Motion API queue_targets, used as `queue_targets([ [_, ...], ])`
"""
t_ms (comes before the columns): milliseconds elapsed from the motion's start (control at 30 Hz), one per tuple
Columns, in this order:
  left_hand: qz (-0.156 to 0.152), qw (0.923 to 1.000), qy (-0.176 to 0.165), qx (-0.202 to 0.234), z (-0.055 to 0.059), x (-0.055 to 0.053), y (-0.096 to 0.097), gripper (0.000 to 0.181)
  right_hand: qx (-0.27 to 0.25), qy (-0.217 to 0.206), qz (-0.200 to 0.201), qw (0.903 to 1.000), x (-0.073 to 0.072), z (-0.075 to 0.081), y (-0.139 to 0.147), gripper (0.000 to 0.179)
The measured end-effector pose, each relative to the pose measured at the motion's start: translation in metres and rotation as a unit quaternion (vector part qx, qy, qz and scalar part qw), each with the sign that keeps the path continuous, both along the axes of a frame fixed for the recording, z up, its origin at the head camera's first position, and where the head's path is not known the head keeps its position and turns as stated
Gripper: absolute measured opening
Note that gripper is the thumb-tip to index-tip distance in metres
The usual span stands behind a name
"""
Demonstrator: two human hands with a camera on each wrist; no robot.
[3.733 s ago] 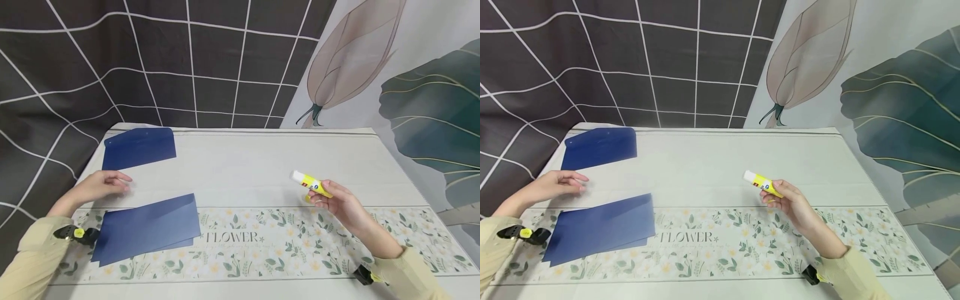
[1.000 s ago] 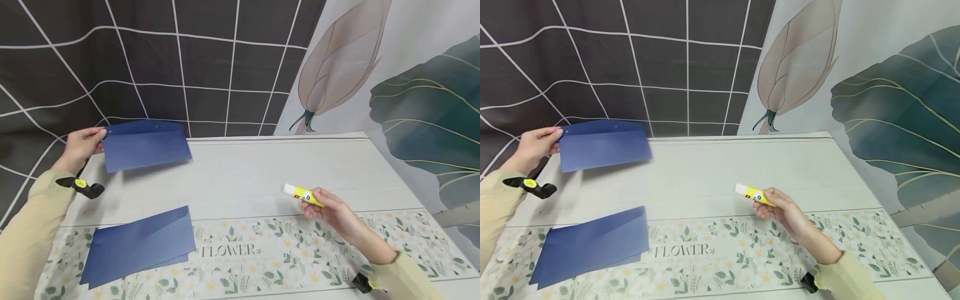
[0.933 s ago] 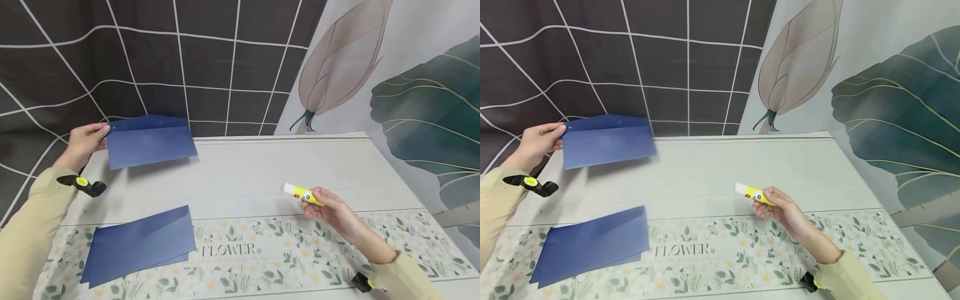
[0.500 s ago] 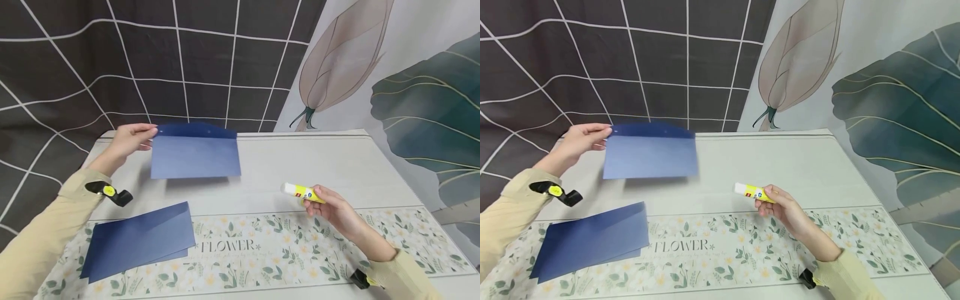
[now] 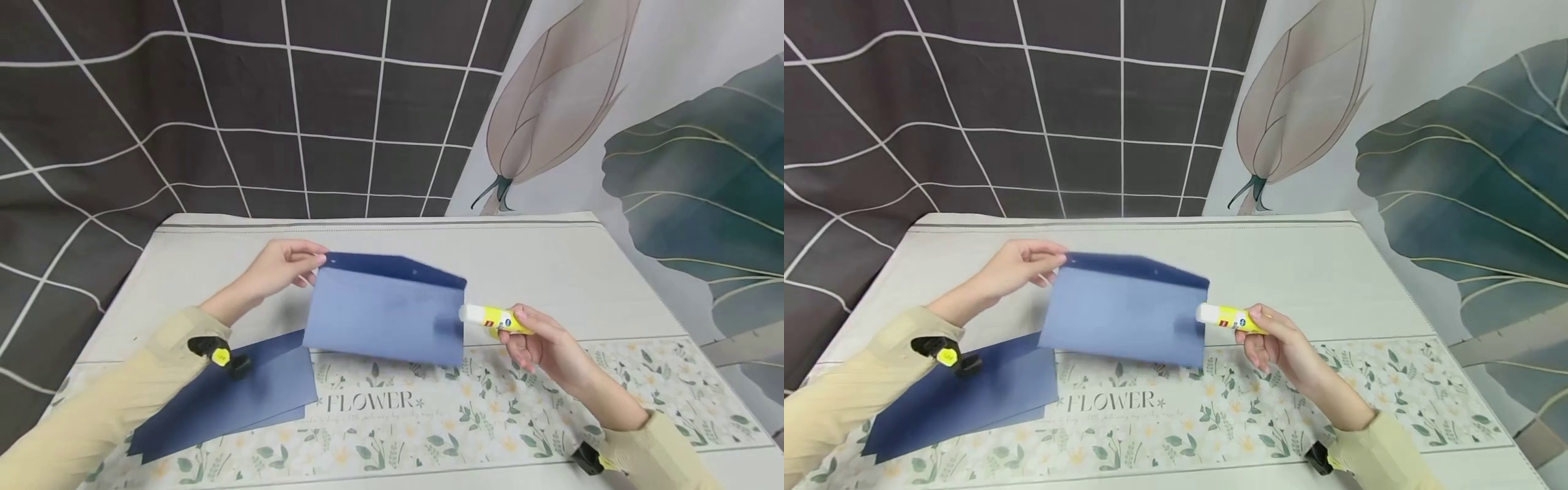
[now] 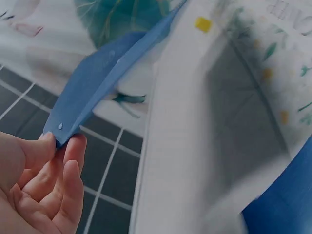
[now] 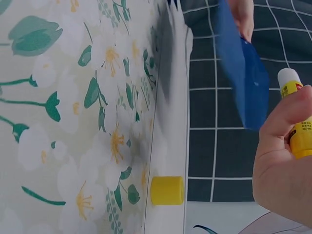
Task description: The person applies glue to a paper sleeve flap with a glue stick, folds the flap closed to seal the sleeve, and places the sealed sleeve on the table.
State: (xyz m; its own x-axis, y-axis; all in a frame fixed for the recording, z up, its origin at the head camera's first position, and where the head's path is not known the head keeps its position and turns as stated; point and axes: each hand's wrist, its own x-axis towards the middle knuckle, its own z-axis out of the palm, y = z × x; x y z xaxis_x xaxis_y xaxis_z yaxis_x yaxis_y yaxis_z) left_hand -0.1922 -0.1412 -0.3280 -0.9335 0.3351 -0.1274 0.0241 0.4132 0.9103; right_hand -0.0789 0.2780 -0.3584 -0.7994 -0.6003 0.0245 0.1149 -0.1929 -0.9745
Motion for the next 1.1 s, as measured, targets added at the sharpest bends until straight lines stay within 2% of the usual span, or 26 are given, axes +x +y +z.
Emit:
queue_targets([
  [333, -0.068, 0.9971, 0.028, -0.02, -0.031, 0.026, 0.028, 0.023, 0.038, -0.001, -0.026, 0.9989, 0.002, -0.002, -0.002, 0.04],
  [467, -0.081, 0.9963, 0.014, -0.024, -0.04, 0.033, 0.035, 0.02, 0.035, 0.002, -0.025, 0.9991, 0.003, -0.003, -0.003, 0.039],
  [667, -0.075, 0.9959, -0.038, -0.034, -0.051, 0.041, 0.038, 0.021, 0.038, 0.012, -0.027, 0.9989, 0.002, -0.004, -0.005, 0.04],
  [867, -0.073, 0.9954, -0.047, -0.039, -0.057, 0.045, 0.045, 0.021, 0.042, 0.008, -0.036, 0.9984, 0.002, -0.004, -0.006, 0.038],
  [1100, -0.049, 0.9943, -0.077, -0.055, -0.065, 0.045, 0.05, 0.022, 0.049, 0.003, -0.045, 0.9978, 0.002, -0.005, -0.008, 0.037],
])
